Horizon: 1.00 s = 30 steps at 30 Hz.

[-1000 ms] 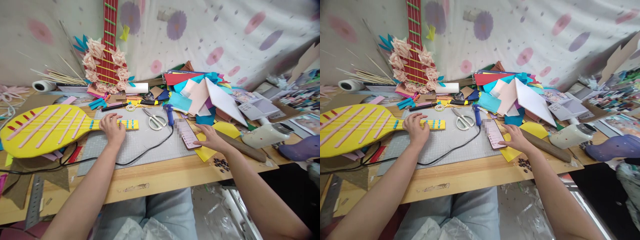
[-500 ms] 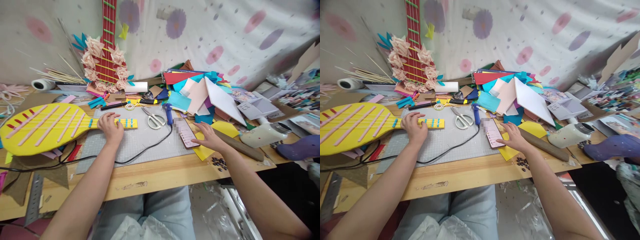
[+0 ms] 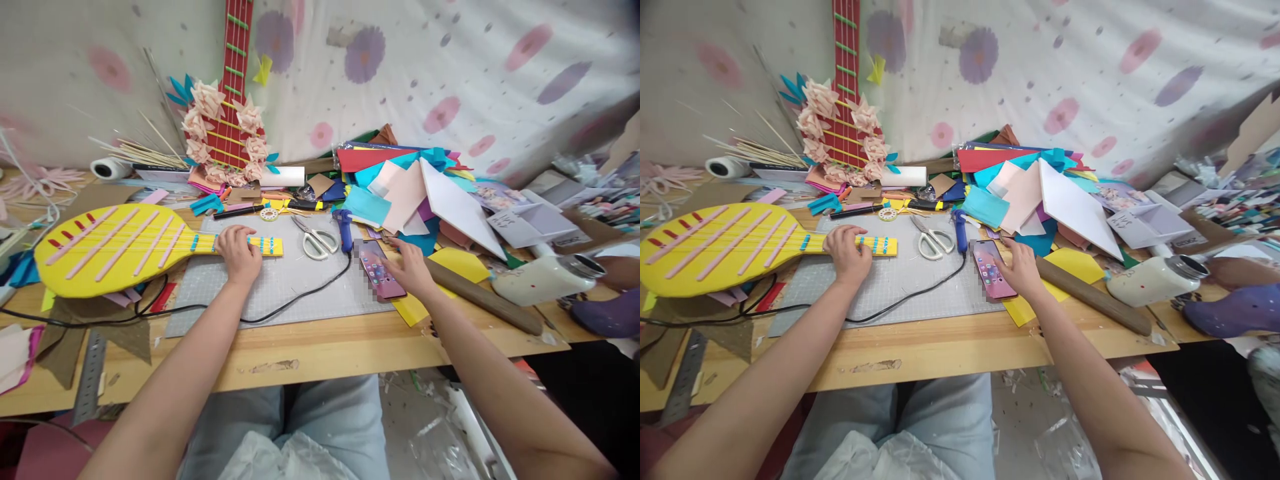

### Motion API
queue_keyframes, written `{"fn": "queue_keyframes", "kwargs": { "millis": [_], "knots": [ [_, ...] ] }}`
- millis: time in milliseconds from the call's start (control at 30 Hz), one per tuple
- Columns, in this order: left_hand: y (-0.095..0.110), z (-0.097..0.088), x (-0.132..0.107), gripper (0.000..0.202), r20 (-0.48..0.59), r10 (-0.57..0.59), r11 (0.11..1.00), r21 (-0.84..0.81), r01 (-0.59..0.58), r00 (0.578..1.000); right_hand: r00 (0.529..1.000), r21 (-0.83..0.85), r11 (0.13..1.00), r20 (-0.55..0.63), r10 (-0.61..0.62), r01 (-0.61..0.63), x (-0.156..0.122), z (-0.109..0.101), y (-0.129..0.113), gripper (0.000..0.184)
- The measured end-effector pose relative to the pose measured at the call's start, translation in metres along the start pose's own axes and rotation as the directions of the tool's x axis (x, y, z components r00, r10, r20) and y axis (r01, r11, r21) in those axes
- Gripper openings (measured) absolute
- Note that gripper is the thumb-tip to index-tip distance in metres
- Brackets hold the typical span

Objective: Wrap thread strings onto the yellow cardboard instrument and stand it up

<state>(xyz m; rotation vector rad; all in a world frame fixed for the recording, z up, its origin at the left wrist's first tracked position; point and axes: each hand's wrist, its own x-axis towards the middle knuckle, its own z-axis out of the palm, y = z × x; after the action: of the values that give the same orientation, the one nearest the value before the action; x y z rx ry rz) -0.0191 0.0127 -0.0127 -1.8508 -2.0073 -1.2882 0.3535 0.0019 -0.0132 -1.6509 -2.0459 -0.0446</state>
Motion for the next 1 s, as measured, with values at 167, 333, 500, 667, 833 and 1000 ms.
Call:
{"fn": "queue_keyframes", "kwargs": {
  "millis": [167,333,500,667,833,1000],
  "knots": [
    [0.0,0.0,0.0,0.026,0.021,0.004,1.0,0.014,-0.004,1.0,0.999,-0.04,0.998,-0.017,0.043,-0.044,0.0,0.005,0.003,0.047],
    [0.002,-0.001,0.001,0.025,0.039,-0.038,0.999,0.008,0.038,0.998,0.996,-0.074,0.993,-0.033,0.087,-0.089,-0.002,0.009,0.014,0.046],
    [0.002,-0.002,0.001,0.024,0.028,-0.043,0.999,0.016,0.043,0.999,0.998,-0.068,0.996,-0.021,0.063,-0.065,-0.003,0.011,0.016,0.048],
    [0.001,-0.001,0.001,0.024,0.023,-0.045,0.999,0.021,0.044,0.999,0.993,-0.017,0.995,-0.061,0.1,-0.101,0.002,0.004,0.001,0.041],
    [-0.004,-0.003,0.003,0.028,-0.003,-0.087,0.996,-0.013,0.087,0.996,0.998,0.098,0.994,-0.034,0.043,-0.039,0.002,0.007,-0.047,0.029],
    [-0.017,-0.009,0.01,0.022,0.086,-0.09,0.996,0.026,0.088,0.992,0.99,0.266,0.959,0.077,-0.121,0.096,0.012,0.023,-0.123,0.02]
  ]
}}
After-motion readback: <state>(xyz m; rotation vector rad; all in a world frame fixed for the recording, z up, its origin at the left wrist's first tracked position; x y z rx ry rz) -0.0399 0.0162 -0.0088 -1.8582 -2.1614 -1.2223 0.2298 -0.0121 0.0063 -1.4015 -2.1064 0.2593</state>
